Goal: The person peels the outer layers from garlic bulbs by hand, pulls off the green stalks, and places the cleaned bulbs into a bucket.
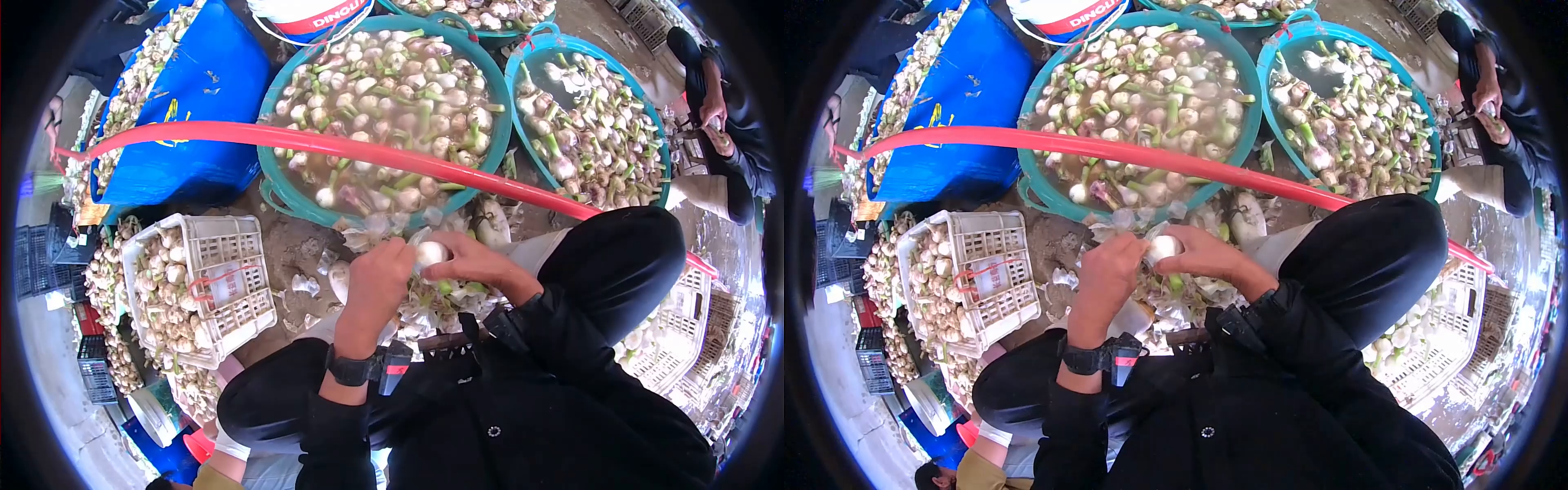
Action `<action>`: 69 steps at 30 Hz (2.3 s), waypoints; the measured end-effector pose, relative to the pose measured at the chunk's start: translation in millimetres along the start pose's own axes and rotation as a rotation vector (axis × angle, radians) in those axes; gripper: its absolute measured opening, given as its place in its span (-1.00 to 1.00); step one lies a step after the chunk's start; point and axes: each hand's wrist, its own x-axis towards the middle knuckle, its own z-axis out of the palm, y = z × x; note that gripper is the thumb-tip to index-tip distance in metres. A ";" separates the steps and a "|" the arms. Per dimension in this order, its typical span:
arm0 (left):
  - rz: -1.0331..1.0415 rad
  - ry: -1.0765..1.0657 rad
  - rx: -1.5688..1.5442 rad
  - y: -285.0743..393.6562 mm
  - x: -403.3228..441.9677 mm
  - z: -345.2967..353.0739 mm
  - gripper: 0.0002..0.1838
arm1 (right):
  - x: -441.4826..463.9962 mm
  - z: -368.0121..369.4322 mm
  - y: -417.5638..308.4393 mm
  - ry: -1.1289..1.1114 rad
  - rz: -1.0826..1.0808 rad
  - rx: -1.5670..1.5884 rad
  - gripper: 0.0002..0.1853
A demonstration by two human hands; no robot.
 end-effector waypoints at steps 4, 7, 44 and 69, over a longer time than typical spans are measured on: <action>-0.003 0.061 0.135 -23.0 -6.5 12.3 -0.89 | 1.5 -0.2 -2.3 -0.058 -0.004 0.013 -0.63; -0.165 0.129 0.220 -43.8 -10.3 1.9 -0.89 | 3.5 3.2 -0.7 -0.072 -0.042 0.013 -0.59; -0.227 0.121 -0.178 11.1 -2.8 16.8 -0.90 | -0.6 16.6 3.9 0.374 -0.126 -0.659 -0.54; -0.582 -0.014 0.144 -262.3 27.6 113.7 -0.56 | 17.1 8.2 6.6 0.112 0.076 0.844 -0.87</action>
